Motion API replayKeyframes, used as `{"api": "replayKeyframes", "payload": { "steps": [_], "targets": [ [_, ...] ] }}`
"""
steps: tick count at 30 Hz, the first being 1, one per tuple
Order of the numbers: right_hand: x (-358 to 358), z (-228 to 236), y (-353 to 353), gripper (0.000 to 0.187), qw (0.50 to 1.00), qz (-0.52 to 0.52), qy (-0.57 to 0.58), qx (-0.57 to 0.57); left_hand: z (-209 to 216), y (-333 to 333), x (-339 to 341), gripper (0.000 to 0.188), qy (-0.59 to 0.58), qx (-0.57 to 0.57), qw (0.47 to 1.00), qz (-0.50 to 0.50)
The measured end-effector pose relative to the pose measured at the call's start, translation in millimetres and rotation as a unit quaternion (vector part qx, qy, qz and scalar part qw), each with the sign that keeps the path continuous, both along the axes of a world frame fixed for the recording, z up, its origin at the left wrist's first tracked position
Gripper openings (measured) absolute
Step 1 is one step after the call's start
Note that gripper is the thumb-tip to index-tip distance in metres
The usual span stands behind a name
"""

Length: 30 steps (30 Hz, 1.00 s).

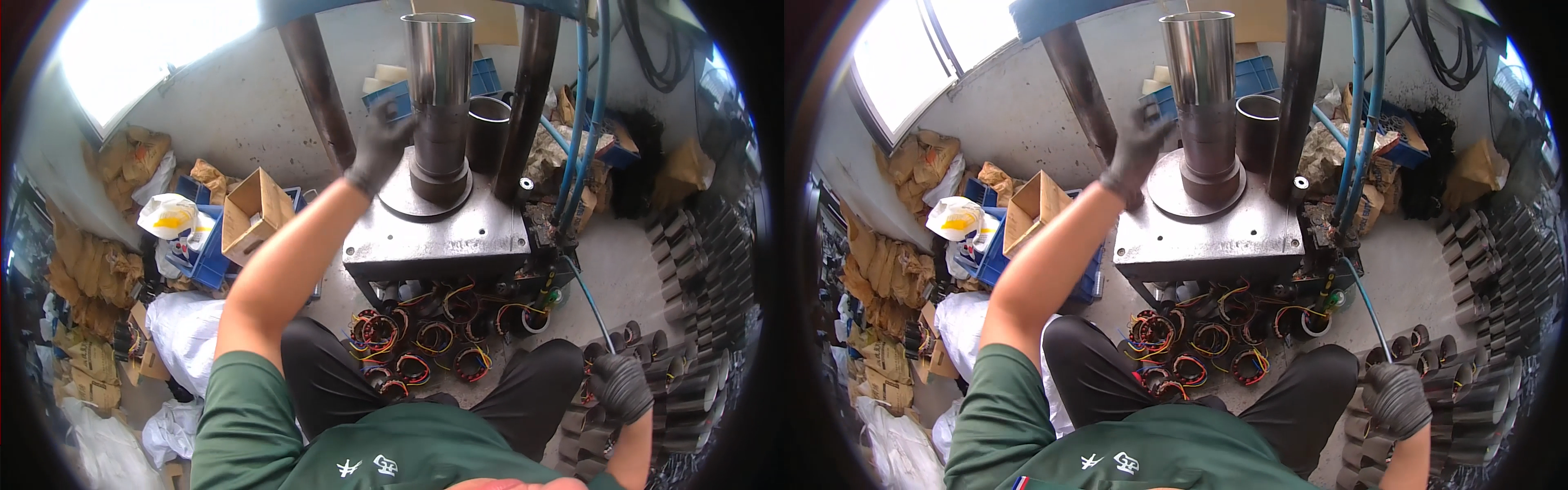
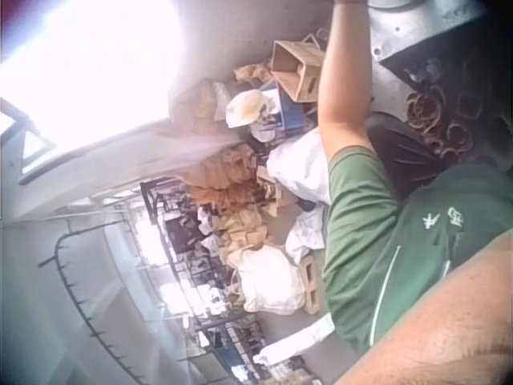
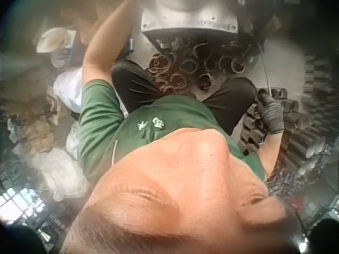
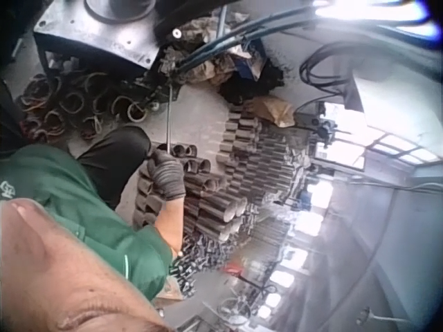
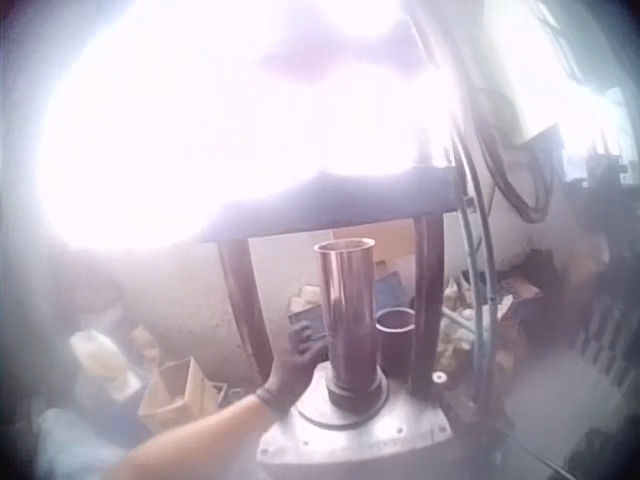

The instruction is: The person places a metal housing into a hydraulic press, then uses a thin metal tool to arrange wires inside a motor stator before inserting the stator into the housing and operating the press.

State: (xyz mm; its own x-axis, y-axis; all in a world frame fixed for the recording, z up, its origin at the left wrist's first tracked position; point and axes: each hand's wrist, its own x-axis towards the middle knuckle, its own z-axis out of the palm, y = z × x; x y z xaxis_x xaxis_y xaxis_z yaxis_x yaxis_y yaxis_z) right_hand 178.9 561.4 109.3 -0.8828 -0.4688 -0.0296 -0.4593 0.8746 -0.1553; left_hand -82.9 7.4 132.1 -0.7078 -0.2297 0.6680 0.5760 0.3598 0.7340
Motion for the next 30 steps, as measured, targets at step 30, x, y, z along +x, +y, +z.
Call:
{"api": "replayKeyframes", "payload": {
  "steps": [30],
  "targets": [
    [11.7,-17.5,-21.2,0.016,0.97,-0.198,-0.021,-0.141,-106.8,-33.4,118.6,0.054,-0.407,-0.299,0.855,-0.12]
  ]
}}
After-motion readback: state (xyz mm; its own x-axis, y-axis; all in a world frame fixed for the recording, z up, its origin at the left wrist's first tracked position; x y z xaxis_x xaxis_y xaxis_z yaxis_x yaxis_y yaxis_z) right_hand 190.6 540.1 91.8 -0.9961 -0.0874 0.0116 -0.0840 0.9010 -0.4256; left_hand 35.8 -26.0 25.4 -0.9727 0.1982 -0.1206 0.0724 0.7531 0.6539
